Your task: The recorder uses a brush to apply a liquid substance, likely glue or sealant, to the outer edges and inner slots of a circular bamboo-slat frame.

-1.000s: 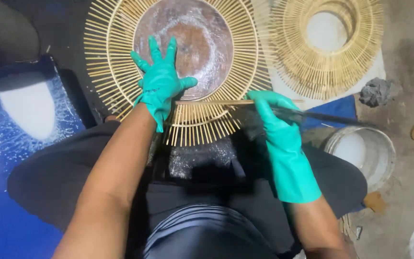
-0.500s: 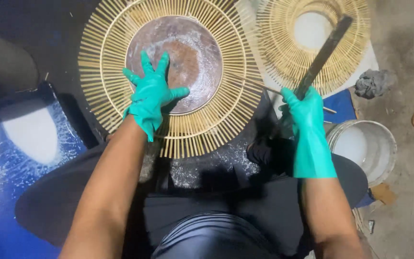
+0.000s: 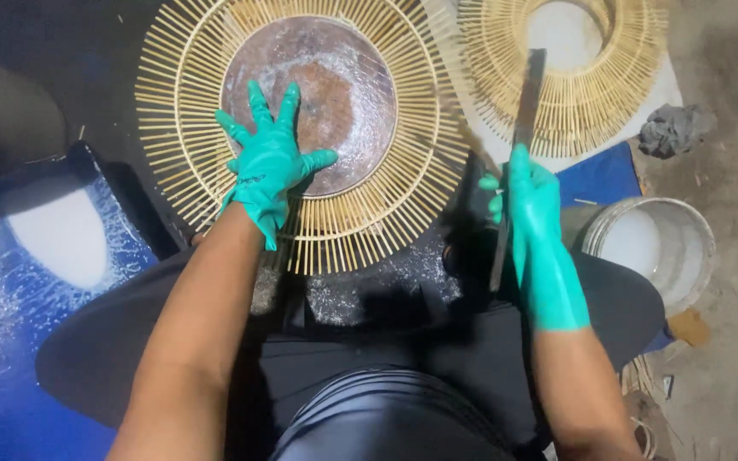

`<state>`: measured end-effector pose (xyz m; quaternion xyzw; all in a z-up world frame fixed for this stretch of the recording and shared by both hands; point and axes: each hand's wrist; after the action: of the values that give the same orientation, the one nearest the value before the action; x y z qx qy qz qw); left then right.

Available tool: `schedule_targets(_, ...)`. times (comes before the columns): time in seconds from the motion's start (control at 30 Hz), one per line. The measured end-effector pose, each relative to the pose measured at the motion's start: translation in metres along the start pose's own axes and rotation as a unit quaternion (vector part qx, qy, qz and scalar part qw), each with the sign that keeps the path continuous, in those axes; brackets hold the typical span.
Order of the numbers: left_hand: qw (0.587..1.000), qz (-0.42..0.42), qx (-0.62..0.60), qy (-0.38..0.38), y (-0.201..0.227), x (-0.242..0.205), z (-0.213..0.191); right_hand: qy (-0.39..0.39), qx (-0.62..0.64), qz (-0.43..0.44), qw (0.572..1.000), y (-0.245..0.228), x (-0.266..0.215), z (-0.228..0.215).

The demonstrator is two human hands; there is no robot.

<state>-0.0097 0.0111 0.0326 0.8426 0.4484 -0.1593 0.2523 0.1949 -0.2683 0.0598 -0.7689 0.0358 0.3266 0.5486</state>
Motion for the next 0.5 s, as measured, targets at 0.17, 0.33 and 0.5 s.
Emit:
schedule_targets(0.17, 0.999, -0.001, -0.035, 0.007, 0.002, 0.0, 0.009, -0.075, 0.035, 0.062, 0.995, 0.023, -0.065, -0.01)
schedule_targets(0.33, 0.999, -0.015, -0.043, 0.008, 0.002, -0.005, 0.003, -0.126, 0.057, 0.215, 0.967, 0.071, -0.065, -0.002)
schedule_targets(0.5, 0.999, 0.013, -0.024, 0.02, -0.011, 0.009, 0.012, -0.126, 0.074, 0.228, 0.963, 0.071, -0.061, -0.002)
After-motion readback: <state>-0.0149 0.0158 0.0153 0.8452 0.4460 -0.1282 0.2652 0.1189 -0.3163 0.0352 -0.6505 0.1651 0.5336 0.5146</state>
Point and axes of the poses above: each hand's wrist, its own x-axis towards the middle knuckle, its own z-axis out of the palm, y = z × x, and after that the axes turned 9 degrees about x, right-handed
